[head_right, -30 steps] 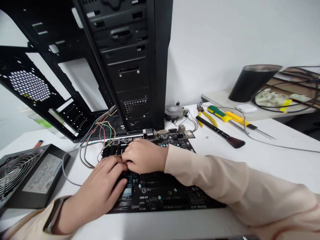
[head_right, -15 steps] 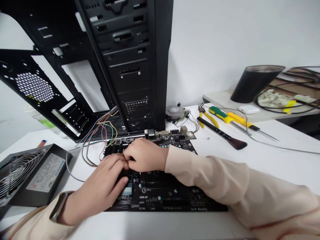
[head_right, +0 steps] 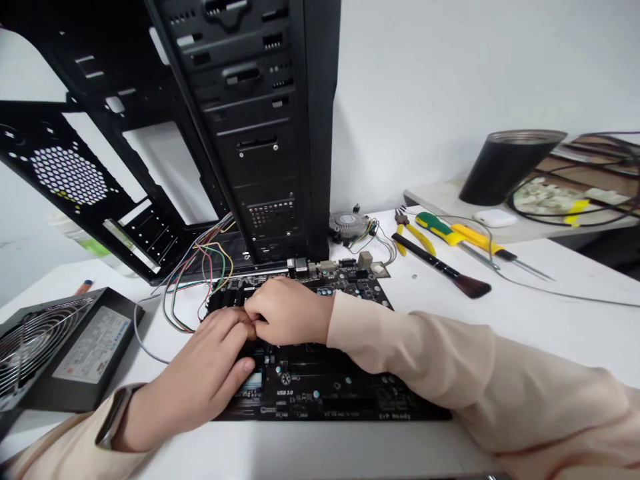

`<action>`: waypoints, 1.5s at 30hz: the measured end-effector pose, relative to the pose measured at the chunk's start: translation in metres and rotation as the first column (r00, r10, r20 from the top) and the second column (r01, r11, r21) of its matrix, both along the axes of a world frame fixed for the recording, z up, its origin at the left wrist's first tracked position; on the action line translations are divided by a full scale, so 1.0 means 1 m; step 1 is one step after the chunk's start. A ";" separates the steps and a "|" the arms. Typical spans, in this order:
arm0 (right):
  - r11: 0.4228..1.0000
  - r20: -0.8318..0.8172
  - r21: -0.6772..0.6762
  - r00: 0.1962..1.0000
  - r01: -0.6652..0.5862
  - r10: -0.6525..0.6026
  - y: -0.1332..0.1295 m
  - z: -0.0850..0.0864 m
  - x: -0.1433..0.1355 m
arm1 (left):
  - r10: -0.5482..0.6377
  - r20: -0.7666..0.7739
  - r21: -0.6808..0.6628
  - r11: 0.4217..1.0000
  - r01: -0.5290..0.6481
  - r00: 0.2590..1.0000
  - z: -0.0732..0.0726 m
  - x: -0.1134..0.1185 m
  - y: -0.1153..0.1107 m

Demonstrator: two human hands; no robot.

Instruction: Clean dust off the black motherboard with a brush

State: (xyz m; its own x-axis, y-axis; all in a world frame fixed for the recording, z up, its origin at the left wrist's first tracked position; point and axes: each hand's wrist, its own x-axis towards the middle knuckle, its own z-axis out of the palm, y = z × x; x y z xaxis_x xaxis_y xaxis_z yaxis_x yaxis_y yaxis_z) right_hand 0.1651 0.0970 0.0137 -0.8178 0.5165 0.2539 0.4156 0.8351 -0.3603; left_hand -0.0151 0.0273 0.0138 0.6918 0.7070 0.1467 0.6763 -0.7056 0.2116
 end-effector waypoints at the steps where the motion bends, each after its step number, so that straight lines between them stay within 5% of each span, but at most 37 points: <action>1: 1.000 0.001 -0.001 1.000 0.003 -0.003 0.000 0.000 0.000 | 0.000 -0.002 -0.004 1.000 0.000 1.000 0.000 0.000 0.000; 45: 1.000 0.051 0.012 0.998 -0.025 0.024 0.000 0.002 0.000 | -0.013 -0.054 0.033 0.999 0.015 0.998 0.001 0.002 0.000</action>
